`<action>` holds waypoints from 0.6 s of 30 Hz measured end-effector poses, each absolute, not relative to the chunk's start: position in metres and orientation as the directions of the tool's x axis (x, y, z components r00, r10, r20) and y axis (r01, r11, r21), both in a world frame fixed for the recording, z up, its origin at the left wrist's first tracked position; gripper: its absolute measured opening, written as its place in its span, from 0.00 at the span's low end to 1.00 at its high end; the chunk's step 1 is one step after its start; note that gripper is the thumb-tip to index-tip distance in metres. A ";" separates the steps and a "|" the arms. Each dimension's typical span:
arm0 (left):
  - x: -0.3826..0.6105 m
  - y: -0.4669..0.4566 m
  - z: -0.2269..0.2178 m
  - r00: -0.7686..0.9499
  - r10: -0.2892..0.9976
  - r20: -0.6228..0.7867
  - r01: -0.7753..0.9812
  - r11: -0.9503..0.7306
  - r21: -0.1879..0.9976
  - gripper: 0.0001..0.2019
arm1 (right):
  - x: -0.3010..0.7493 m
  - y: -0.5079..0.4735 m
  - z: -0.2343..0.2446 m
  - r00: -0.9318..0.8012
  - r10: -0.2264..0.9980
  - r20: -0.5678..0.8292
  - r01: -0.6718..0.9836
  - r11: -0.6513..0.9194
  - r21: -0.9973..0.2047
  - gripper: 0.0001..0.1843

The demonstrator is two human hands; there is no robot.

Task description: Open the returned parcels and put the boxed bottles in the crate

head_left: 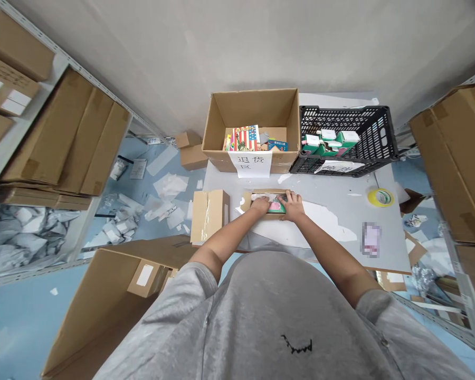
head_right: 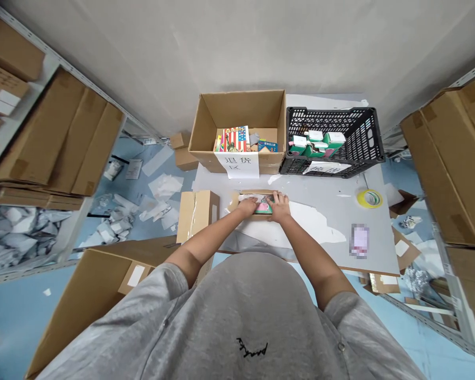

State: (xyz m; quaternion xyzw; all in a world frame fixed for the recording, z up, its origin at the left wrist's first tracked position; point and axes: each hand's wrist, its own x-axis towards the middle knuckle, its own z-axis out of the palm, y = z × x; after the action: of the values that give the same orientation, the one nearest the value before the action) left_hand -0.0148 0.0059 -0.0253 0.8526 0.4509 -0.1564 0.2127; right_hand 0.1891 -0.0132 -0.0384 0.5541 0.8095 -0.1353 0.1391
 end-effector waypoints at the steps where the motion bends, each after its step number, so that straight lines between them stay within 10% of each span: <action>1: -0.014 0.008 -0.028 0.537 0.704 -0.465 0.840 -0.497 0.219 0.18 | 0.191 -0.014 -0.040 -0.351 0.864 -0.361 0.934 0.349 -0.073 0.66; 18: -0.030 0.011 -0.016 0.617 0.679 -0.397 0.784 -0.576 0.232 0.28 | 0.215 -0.021 -0.041 -0.492 0.851 -0.185 0.834 0.399 -0.381 0.74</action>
State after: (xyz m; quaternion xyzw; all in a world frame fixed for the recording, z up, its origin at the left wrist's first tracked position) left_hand -0.0301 0.0109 -0.0163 0.8777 0.4167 -0.1334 0.1953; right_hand 0.2154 -0.0211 -0.0411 0.5036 0.8363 -0.2161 -0.0198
